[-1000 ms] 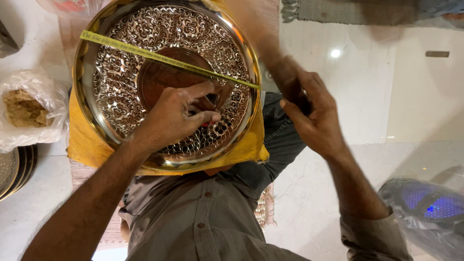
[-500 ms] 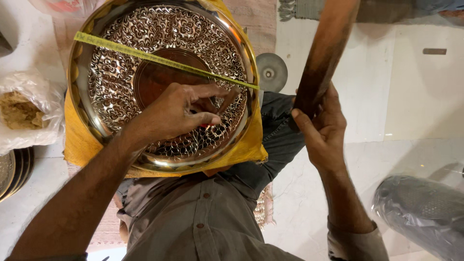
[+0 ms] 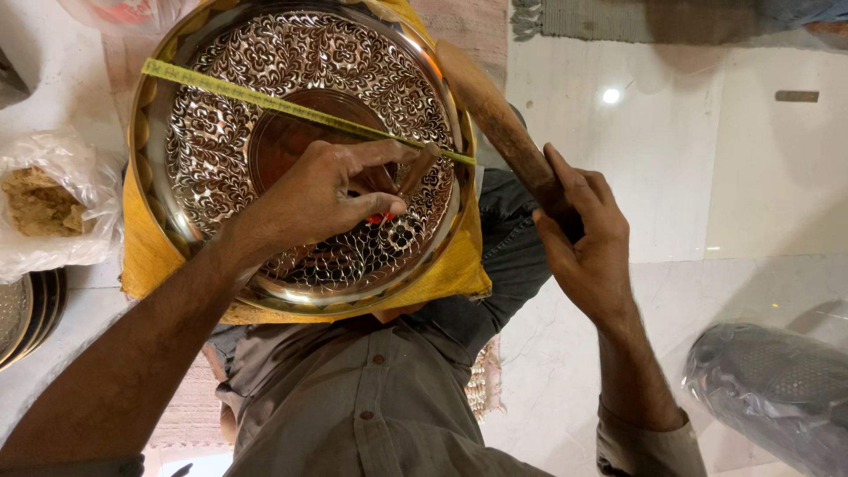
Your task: The person sits on the floor with a large engraved metal tray resting on their lap. They hold a small punch against the tray's surface with one hand and repeatedly strike it with a wooden mallet held in the other hand, repositioning the punch to emboss the decorative pattern across the tray.
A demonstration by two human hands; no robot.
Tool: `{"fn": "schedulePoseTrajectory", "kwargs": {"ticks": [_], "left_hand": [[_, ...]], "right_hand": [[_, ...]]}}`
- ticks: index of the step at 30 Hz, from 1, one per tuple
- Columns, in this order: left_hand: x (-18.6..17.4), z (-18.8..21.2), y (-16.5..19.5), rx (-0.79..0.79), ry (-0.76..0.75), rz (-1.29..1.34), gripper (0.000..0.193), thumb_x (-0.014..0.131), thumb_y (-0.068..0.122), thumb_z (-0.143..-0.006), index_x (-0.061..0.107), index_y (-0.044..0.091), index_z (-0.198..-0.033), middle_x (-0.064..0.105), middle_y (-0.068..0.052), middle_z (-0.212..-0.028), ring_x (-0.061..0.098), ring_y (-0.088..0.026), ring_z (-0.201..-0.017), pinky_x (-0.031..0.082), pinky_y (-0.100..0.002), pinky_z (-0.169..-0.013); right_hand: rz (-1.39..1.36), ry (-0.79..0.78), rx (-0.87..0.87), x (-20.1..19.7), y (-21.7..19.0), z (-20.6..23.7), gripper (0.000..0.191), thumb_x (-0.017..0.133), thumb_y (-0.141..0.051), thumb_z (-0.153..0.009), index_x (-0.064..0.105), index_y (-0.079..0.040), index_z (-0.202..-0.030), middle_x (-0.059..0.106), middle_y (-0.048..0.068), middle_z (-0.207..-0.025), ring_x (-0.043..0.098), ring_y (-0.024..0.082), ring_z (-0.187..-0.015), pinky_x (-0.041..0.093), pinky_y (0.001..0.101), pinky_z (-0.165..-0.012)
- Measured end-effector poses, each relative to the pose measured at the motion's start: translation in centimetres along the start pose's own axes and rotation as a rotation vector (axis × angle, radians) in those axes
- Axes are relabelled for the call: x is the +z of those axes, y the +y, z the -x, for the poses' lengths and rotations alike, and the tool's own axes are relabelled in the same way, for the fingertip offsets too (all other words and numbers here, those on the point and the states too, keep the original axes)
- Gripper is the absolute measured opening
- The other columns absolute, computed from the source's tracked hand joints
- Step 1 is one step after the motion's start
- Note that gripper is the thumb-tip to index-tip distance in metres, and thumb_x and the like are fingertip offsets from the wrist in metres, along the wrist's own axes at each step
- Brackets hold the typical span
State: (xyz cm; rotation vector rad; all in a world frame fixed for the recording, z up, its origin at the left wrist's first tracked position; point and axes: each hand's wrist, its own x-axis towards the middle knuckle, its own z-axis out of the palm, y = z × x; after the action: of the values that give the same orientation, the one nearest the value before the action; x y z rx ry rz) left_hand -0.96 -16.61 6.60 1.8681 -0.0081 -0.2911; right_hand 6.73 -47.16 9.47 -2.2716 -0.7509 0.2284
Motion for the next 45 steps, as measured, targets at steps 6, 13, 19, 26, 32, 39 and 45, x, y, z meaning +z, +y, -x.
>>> {"fn": "schedulePoseTrajectory", "kwargs": {"ticks": [6, 13, 19, 26, 32, 39, 45], "left_hand": [[-0.1, 0.3, 0.1, -0.106, -0.025, -0.016, 0.059, 0.076, 0.024, -0.088, 0.058, 0.012, -0.142, 0.082, -0.011, -0.094, 0.08, -0.015, -0.077, 0.066, -0.036, -0.073], [0.1, -0.7, -0.7, -0.023, -0.095, -0.037, 0.056, 0.078, 0.021, -0.085, 0.063, 0.01, -0.138, 0.079, -0.011, -0.108, 0.079, -0.02, -0.085, 0.064, -0.038, -0.082], [0.0, -1.3, -1.2, -0.063, -0.162, -0.039, 0.057, 0.077, 0.02, -0.085, 0.061, 0.012, -0.139, 0.076, -0.012, -0.118, 0.08, -0.021, -0.093, 0.065, -0.039, -0.086], [-0.5, -1.5, -0.9, -0.002, -0.219, -0.018, 0.058, 0.08, 0.023, -0.084, 0.061, 0.016, -0.138, 0.075, -0.01, -0.125, 0.079, -0.021, -0.1, 0.065, -0.042, -0.09], [-0.5, -1.8, -0.2, -0.081, -0.229, -0.029, 0.055, 0.074, 0.022, -0.084, 0.063, 0.021, -0.137, 0.067, -0.005, -0.14, 0.08, -0.024, -0.088, 0.066, -0.044, -0.087], [-0.6, -2.0, -0.7, 0.03, -0.177, -0.05, 0.055, 0.078, 0.021, -0.085, 0.063, 0.012, -0.137, 0.055, -0.012, -0.15, 0.077, -0.025, -0.1, 0.061, -0.045, -0.093], [-0.7, -2.3, -0.8, 0.037, -0.196, -0.053, 0.056, 0.079, 0.021, -0.084, 0.062, 0.011, -0.137, 0.064, -0.012, -0.142, 0.078, -0.024, -0.096, 0.062, -0.043, -0.09]], "right_hand": [[-0.327, 0.072, 0.04, 0.8, -0.1, -0.7, 0.069, 0.064, 0.008, -0.093, 0.042, -0.009, -0.156, 0.06, 0.01, -0.134, 0.062, 0.018, -0.121, 0.056, 0.0322, -0.101], [-0.142, 0.019, 0.049, 0.5, -0.1, -0.3, 0.072, 0.072, 0.007, -0.093, 0.05, -0.016, -0.157, 0.059, 0.009, -0.119, 0.057, 0.018, -0.106, 0.053, 0.0282, -0.093], [-0.115, 0.024, -0.018, 1.2, 0.1, 0.6, 0.069, 0.066, 0.011, -0.092, 0.05, -0.015, -0.154, 0.055, 0.011, -0.135, 0.062, 0.018, -0.125, 0.057, 0.0296, -0.108], [-0.136, 0.068, 0.039, 1.7, 0.3, 1.6, 0.066, 0.064, 0.009, -0.096, 0.051, -0.017, -0.155, 0.057, 0.017, -0.134, 0.062, 0.024, -0.121, 0.059, 0.0344, -0.105], [0.109, -0.005, -0.005, 1.9, 0.1, 2.5, 0.068, 0.066, 0.01, -0.092, 0.051, -0.013, -0.154, 0.057, 0.017, -0.133, 0.062, 0.027, -0.122, 0.059, 0.0367, -0.102], [-0.067, 0.092, 0.104, 1.7, 0.0, 2.8, 0.069, 0.068, 0.008, -0.092, 0.049, -0.01, -0.156, 0.06, 0.01, -0.124, 0.063, 0.019, -0.114, 0.055, 0.0314, -0.096], [-0.067, 0.096, 0.111, 1.7, 0.0, 2.7, 0.068, 0.068, 0.008, -0.092, 0.05, -0.009, -0.155, 0.06, 0.009, -0.121, 0.063, 0.016, -0.107, 0.056, 0.0296, -0.09]]}}
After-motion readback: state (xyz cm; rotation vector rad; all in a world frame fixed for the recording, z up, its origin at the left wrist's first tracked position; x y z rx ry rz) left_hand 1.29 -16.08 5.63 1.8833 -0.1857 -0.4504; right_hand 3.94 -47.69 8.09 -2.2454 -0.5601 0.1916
